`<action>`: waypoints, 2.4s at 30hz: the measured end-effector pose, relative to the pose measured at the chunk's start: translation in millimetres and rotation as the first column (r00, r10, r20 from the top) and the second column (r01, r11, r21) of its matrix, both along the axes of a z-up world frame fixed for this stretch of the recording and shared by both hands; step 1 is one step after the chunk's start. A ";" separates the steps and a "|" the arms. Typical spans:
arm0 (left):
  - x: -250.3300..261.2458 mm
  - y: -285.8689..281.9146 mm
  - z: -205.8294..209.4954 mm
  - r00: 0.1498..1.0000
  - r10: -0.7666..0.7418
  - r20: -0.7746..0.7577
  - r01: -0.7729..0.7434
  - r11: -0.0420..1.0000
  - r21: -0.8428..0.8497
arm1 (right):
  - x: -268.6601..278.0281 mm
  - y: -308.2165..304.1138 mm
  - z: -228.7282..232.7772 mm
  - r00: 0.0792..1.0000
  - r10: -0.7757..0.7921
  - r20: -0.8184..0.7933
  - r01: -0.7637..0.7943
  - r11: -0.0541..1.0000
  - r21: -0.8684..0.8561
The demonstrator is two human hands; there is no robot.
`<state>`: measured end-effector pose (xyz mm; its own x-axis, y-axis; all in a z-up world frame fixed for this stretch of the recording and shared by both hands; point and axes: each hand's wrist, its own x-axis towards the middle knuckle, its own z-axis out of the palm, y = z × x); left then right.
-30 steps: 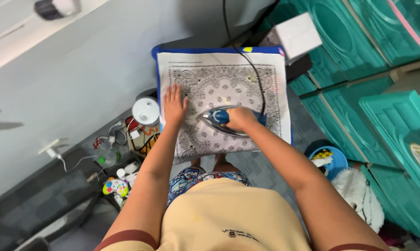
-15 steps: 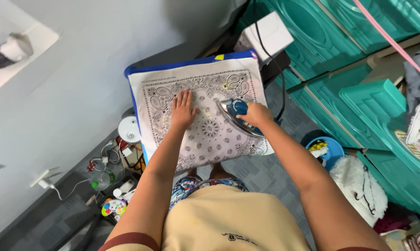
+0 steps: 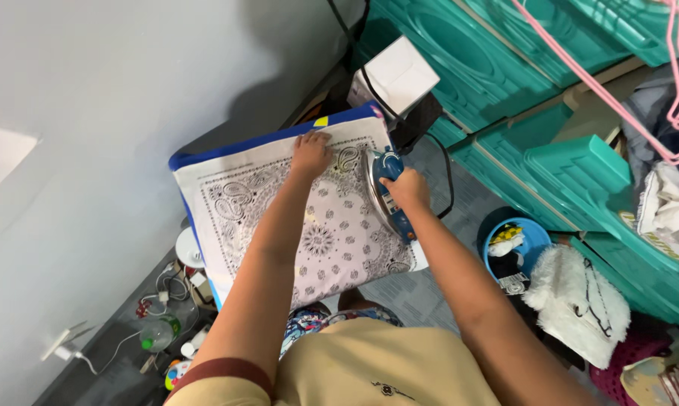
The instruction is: The person irons a white patterned cloth on a blue ironing board using a blue electric iron. They smooth the fabric with their left hand while moving the iron back and forth, then flip the cloth over to iron the other side.
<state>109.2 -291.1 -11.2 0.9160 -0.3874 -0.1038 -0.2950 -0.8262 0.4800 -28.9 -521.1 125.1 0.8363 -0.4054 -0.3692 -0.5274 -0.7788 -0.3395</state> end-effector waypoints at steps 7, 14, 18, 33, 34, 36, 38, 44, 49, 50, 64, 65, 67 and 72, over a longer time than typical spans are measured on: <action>46.4 -70.4 -18.4 0.999 -0.036 0.008 0.037 0.997 -0.063 | 15.9 -12.0 -14.6 0.996 -0.080 0.048 0.080 0.997 0.005; 84.0 -116.4 3.4 0.983 -0.031 -0.182 0.049 0.994 0.097 | 25.4 -12.5 -11.6 0.987 -0.157 0.030 0.156 0.987 0.027; 97.8 -132.2 24.3 0.949 -0.080 -0.304 0.151 0.964 0.219 | 24.3 -8.7 2.1 0.985 -0.140 0.100 0.137 0.990 0.039; 107.6 -139.7 3.7 0.987 -0.040 -0.155 0.053 0.995 0.080 | 50.2 -9.0 -5.5 0.982 -0.139 0.129 0.136 0.990 0.036; 106.9 -132.3 3.8 0.985 0.002 -0.171 0.003 1.000 0.031 | 53.5 -8.3 -4.0 0.981 -0.181 0.068 0.175 0.981 0.087; 102.7 -110.9 2.8 0.983 0.058 -0.176 -0.058 0.998 0.009 | 60.4 -8.4 -1.6 0.967 -0.248 -0.062 0.255 0.950 0.178; 92.4 -79.5 -1.1 0.985 0.085 -0.150 -0.077 0.996 0.054 | 73.6 -7.7 -7.1 0.985 -0.172 0.020 0.170 0.982 0.087; 37.4 30.9 3.8 0.972 0.233 0.022 -0.230 0.970 -0.074 | 99.0 -17.0 -29.2 0.985 -0.118 0.126 0.110 0.992 0.063; -21.2 85.0 13.7 0.938 0.281 0.202 -0.269 0.959 -0.087 | 104.1 -17.8 -34.8 0.979 -0.095 0.181 0.079 0.993 0.090; -32.6 91.4 13.0 0.937 0.270 0.221 -0.265 0.963 -0.053 | 102.2 -17.7 -36.0 0.979 -0.100 0.175 0.083 0.991 0.105; -109.9 145.5 8.7 0.968 0.227 0.102 -0.246 0.938 0.245 | 51.9 -22.1 -45.0 0.989 -0.084 0.125 0.077 0.995 0.060; -113.1 149.1 9.7 0.968 0.225 0.114 -0.247 0.939 0.241 | 57.3 -22.9 -46.7 0.989 -0.082 0.125 0.073 0.994 0.075; -112.4 150.7 12.2 0.964 0.246 0.097 -0.262 0.940 0.219 | 80.3 -28.7 -46.9 0.991 -0.055 0.123 0.048 0.997 0.057; -121.5 157.0 10.5 0.948 0.287 0.138 -0.311 0.928 0.203 | 121.9 -18.7 -52.3 0.989 0.008 0.150 -0.017 0.998 0.061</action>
<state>-12.3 -134.1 -0.6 0.9960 -0.0721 -0.0533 -0.0561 -0.9648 0.2568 93.0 -539.8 72.8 0.8886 -0.3751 -0.2640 -0.4578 -0.7599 -0.4614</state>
